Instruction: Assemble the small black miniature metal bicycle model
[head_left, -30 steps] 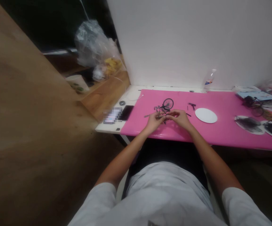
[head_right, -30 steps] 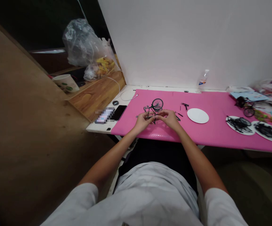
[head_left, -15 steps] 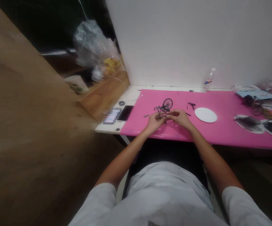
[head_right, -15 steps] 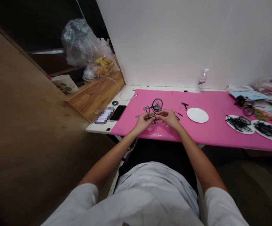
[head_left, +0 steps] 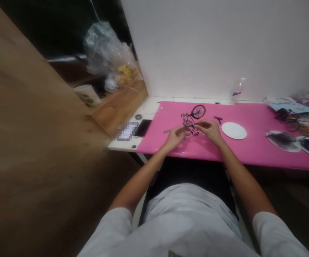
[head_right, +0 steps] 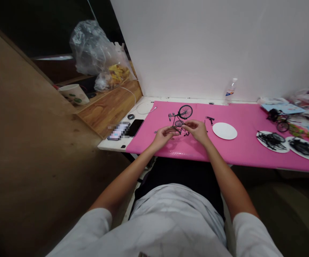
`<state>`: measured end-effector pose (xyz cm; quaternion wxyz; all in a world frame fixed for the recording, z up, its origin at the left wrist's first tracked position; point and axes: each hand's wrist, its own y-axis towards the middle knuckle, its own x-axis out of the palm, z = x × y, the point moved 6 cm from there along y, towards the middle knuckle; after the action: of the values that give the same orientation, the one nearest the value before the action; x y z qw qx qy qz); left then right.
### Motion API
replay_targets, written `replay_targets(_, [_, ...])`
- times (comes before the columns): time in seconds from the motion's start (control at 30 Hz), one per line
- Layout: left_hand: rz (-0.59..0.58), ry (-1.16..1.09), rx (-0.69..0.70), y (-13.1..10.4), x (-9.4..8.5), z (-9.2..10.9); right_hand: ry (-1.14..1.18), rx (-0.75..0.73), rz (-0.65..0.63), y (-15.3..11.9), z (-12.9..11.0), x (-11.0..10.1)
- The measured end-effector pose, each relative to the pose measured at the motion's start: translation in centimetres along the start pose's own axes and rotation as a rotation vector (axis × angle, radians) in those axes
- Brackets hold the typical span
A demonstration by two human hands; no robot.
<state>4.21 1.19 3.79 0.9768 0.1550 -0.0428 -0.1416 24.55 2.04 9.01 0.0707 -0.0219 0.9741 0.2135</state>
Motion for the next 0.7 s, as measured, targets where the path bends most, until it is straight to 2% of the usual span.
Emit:
replay_targets(0.1, [0.050,-0.017,-0.005,0.5,-1.2,-1.0,-0.024,-0.039,0.107,0.5,-0.6,-1.9])
replay_targets(0.23, [0.181,0.076,-0.028,1.2,-3.4,-2.8,-0.038,-0.082,0.242,1.0,-1.3,-4.8])
replay_targets(0.4, [0.311,0.151,-0.032,1.6,-6.0,-3.5,-0.062,-0.111,0.364,1.5,-1.7,-8.1])
replay_targets(0.57, [0.400,0.235,-0.027,2.0,-8.8,-3.5,-0.064,-0.144,0.455,1.8,-1.7,-10.1])
replay_targets(0.7, [0.453,0.233,-0.018,1.8,-10.7,-3.3,-0.062,-0.135,0.477,1.9,-1.6,-10.9])
